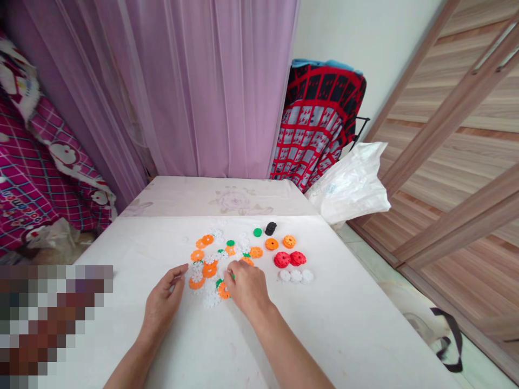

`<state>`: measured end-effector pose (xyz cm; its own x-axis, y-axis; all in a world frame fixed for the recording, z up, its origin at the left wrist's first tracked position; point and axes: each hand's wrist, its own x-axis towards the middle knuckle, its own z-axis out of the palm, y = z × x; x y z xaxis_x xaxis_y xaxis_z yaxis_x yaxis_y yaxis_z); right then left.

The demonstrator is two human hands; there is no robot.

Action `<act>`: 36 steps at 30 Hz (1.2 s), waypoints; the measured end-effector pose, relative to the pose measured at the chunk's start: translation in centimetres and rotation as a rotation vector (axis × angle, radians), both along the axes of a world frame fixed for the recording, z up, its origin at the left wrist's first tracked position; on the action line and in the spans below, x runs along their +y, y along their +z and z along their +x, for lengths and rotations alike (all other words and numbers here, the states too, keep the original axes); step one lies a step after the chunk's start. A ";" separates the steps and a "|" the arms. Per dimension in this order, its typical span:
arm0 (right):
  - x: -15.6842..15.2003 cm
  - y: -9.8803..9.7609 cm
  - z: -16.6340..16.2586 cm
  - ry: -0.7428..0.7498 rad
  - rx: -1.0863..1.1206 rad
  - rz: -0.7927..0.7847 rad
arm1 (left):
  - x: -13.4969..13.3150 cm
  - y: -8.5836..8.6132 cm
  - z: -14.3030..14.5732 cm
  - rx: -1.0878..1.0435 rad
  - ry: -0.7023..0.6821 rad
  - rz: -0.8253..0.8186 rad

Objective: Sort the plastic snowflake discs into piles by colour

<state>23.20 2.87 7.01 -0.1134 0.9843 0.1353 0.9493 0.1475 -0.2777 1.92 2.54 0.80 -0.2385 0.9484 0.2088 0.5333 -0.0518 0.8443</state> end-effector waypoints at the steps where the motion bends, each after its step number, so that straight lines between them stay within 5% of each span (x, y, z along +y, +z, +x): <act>1: -1.4 -0.9 0.0 0.018 0.051 0.018 | 0.1 0.0 0.0 -0.002 0.000 0.003; 6: -5.9 -4.1 1.3 0.077 0.212 0.151 | 0.3 0.1 -0.1 0.007 -0.001 -0.005; 12: -7.4 -5.6 2.1 0.053 0.344 0.181 | 0.3 0.1 -0.2 0.037 -0.012 0.034; 28: -7.0 -5.5 2.2 -0.045 0.281 0.144 | -4.3 -0.4 0.4 0.242 -0.071 0.086; 36: -6.4 -5.8 1.9 -0.039 0.149 0.158 | -4.6 -0.3 1.6 0.432 -0.244 0.205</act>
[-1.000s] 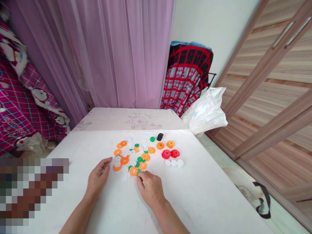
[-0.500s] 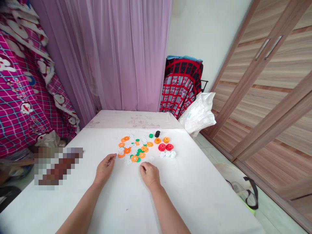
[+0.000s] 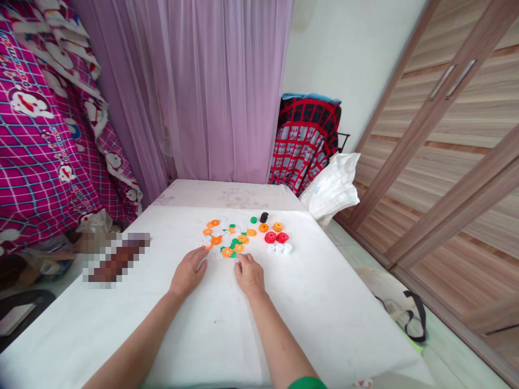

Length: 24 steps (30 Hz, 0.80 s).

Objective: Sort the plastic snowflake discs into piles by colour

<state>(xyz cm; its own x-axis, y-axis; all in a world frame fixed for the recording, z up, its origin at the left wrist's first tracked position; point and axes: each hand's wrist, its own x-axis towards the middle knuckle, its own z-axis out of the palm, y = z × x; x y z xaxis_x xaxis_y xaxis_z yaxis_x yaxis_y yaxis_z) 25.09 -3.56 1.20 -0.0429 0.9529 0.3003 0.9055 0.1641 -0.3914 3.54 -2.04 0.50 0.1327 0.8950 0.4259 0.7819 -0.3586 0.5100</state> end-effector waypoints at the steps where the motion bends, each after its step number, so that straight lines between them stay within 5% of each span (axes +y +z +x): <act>1: 0.0 0.1 -0.1 0.016 -0.033 0.011 | 0.0 0.0 0.4 0.071 -0.062 0.041; 4: 0.1 0.6 -0.5 0.050 -0.114 0.011 | 0.3 0.0 1.9 0.312 -0.232 0.145; 9: 0.7 1.1 -0.9 0.044 -0.156 -0.022 | 1.2 0.0 3.7 0.462 -0.278 0.105; 20: 1.9 -0.1 -0.7 -0.026 -0.086 -0.008 | -0.6 0.1 3.4 0.460 0.177 -0.013; 24: 2.5 0.2 -1.0 0.017 -0.074 0.008 | -0.7 0.5 3.5 0.476 0.219 -0.052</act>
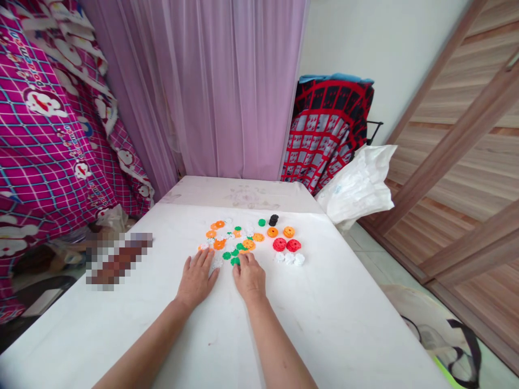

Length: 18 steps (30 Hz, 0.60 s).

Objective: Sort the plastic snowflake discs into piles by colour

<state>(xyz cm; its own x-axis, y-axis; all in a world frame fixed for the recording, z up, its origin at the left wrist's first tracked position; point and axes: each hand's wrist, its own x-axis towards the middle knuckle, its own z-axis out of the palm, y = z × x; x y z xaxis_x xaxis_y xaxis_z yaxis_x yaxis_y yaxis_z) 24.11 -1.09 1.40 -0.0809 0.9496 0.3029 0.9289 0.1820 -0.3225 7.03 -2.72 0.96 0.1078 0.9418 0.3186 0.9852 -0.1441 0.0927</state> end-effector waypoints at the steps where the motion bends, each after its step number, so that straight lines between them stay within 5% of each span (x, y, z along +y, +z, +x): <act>1: 0.2 0.0 -0.1 0.002 0.003 -0.002 | 0.0 0.1 0.0 0.007 -0.008 -0.005; 8: 0.4 -0.5 0.1 0.008 0.074 0.004 | -0.3 0.3 -0.1 0.005 -0.064 0.010; 18: 0.3 -2.3 0.3 0.034 0.170 0.105 | 0.7 -2.1 -0.9 -0.032 -0.149 0.131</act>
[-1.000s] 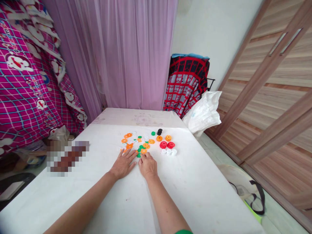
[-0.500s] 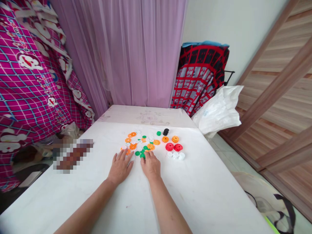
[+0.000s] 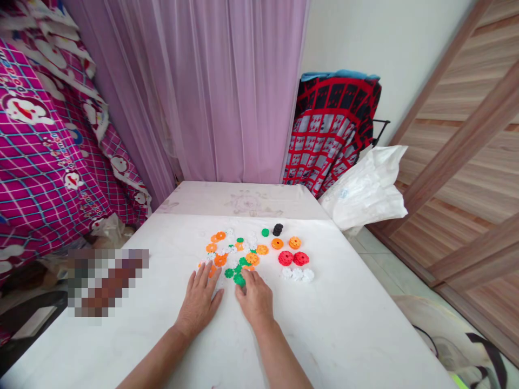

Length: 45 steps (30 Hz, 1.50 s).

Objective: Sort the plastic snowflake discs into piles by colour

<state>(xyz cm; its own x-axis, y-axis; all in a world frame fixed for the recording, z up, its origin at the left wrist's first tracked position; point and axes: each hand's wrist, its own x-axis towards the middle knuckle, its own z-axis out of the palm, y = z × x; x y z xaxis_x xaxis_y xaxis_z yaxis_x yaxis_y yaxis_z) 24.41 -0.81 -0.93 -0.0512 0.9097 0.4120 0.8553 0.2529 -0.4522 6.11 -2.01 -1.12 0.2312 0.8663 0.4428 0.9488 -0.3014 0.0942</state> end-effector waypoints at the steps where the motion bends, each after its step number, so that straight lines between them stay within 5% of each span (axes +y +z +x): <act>1: -0.1 -0.2 0.0 0.000 0.037 -0.004 | 0.4 0.0 -0.1 -0.022 -0.016 0.008; 7: 1.2 0.7 1.6 -0.136 0.236 0.029 | 3.9 1.1 -1.2 -0.219 -0.015 0.051; 15: 11.6 6.9 5.4 -0.325 -0.056 0.020 | 5.1 0.2 -2.3 -0.541 -0.029 0.085; 19: 14.4 6.7 5.5 -0.360 -0.172 -0.065 | 5.2 -0.1 -2.6 -0.661 -0.006 0.056; 28: 15.7 5.4 5.7 -0.373 -0.288 -0.108 | 5.2 -0.1 -2.6 -0.755 0.042 -0.006; 35: 14.1 5.6 5.8 -0.331 -0.225 -0.037 | 5.3 -0.2 -2.8 -0.743 0.039 -0.017; 45: 3.0 2.5 1.7 0.000 0.011 0.077 | 5.3 0.2 -2.7 -0.748 0.030 -0.025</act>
